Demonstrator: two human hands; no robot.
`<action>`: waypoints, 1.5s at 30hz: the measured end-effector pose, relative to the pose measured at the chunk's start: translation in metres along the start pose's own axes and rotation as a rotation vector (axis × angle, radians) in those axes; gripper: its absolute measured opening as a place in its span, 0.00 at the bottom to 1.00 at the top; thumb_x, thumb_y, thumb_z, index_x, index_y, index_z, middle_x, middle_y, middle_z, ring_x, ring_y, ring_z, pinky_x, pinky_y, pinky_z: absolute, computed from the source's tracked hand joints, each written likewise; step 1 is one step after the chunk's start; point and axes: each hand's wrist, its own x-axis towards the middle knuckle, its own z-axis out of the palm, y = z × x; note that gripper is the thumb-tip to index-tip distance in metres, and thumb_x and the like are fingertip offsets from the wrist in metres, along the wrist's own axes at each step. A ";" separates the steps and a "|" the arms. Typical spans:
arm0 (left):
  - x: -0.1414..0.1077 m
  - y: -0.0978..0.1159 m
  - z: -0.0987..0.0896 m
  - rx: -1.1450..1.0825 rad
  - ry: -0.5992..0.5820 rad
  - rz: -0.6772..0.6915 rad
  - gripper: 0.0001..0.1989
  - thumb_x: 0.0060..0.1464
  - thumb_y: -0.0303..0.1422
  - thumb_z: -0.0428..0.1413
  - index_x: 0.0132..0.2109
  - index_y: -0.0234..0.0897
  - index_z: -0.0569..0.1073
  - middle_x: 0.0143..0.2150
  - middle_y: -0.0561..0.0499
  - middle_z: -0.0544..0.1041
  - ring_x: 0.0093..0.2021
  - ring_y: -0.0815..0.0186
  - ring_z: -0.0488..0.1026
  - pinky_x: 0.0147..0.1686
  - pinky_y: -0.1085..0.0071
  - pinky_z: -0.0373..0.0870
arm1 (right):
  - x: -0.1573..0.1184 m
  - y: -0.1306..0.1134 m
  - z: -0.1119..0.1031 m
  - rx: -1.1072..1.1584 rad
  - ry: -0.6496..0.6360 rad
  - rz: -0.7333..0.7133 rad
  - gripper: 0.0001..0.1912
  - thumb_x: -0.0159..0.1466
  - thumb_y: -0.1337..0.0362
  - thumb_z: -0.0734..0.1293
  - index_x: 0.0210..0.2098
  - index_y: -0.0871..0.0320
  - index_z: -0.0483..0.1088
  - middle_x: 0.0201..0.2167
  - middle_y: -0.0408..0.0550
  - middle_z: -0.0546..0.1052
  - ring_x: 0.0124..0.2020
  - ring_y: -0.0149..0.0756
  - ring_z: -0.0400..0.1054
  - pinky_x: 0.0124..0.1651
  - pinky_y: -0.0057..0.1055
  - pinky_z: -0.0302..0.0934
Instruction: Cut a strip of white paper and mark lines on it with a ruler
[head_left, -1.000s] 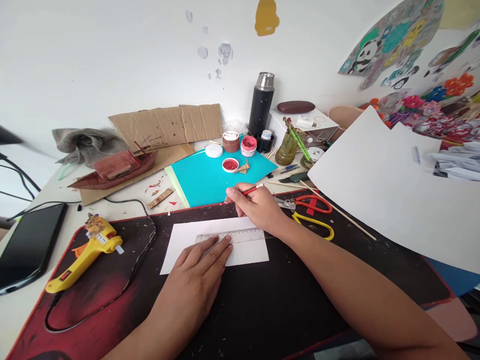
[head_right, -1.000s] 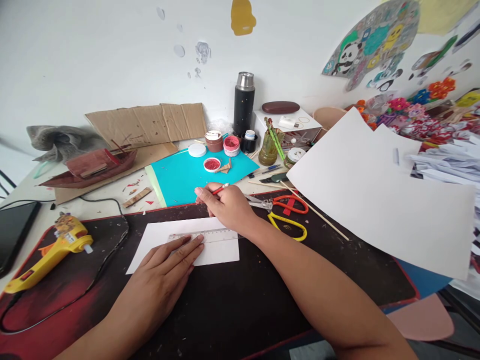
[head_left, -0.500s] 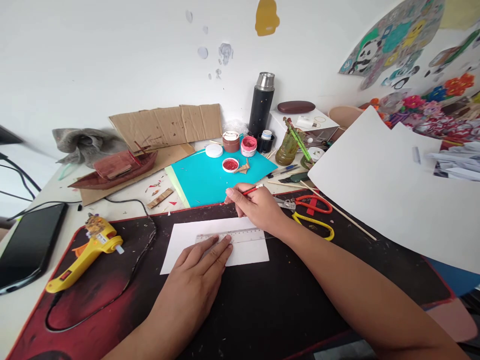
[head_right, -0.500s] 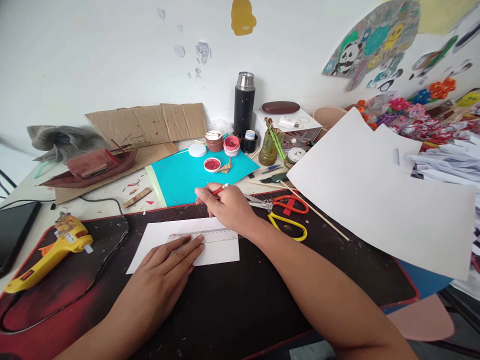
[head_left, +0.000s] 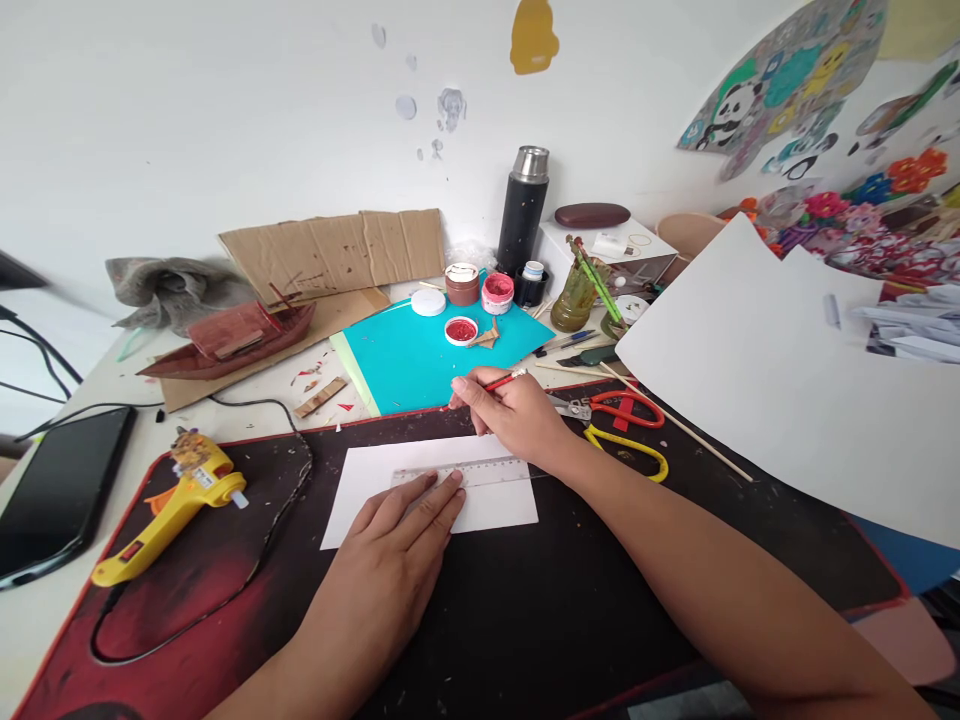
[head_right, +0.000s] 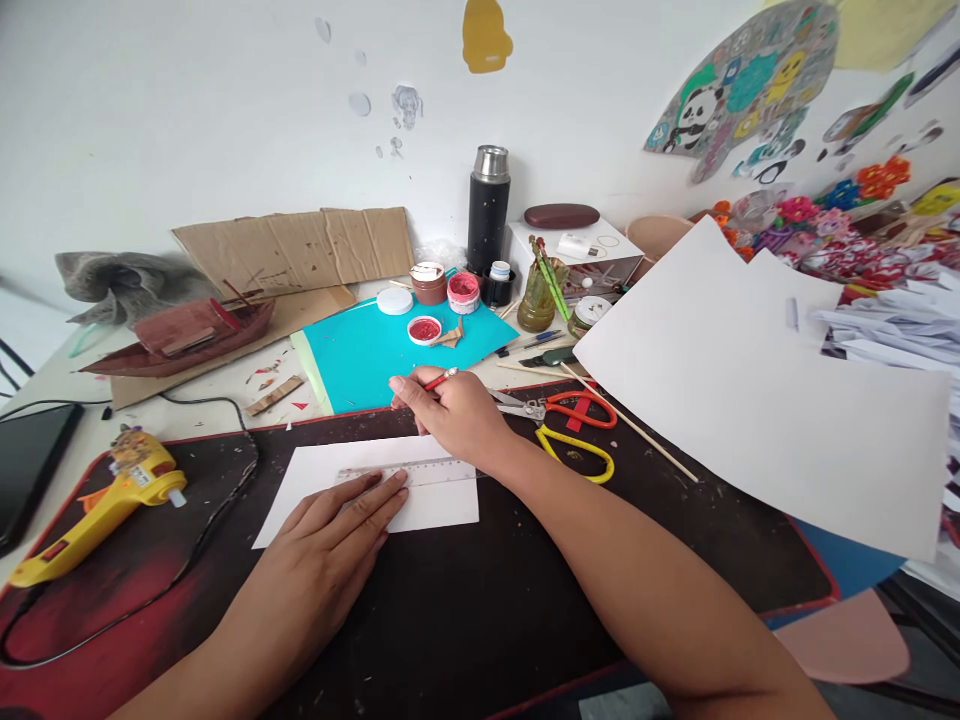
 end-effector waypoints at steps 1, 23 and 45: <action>0.000 0.000 0.000 -0.002 -0.002 -0.004 0.25 0.71 0.25 0.50 0.71 0.37 0.72 0.73 0.48 0.74 0.68 0.52 0.73 0.60 0.56 0.75 | 0.000 0.000 0.000 -0.001 0.000 0.001 0.31 0.76 0.36 0.62 0.34 0.55 0.76 0.18 0.38 0.73 0.23 0.34 0.70 0.34 0.32 0.60; 0.002 0.000 -0.002 0.020 0.025 0.018 0.23 0.72 0.25 0.50 0.69 0.35 0.73 0.72 0.48 0.75 0.67 0.53 0.73 0.59 0.58 0.73 | 0.002 -0.001 0.000 0.051 0.015 -0.006 0.33 0.74 0.33 0.62 0.32 0.55 0.75 0.17 0.38 0.72 0.22 0.33 0.68 0.35 0.32 0.61; 0.002 0.000 -0.001 0.017 0.021 0.019 0.24 0.71 0.25 0.50 0.70 0.35 0.73 0.72 0.47 0.75 0.67 0.53 0.73 0.59 0.57 0.74 | 0.001 -0.001 0.000 0.033 0.011 -0.003 0.31 0.76 0.36 0.62 0.32 0.55 0.74 0.18 0.38 0.73 0.23 0.34 0.70 0.36 0.32 0.62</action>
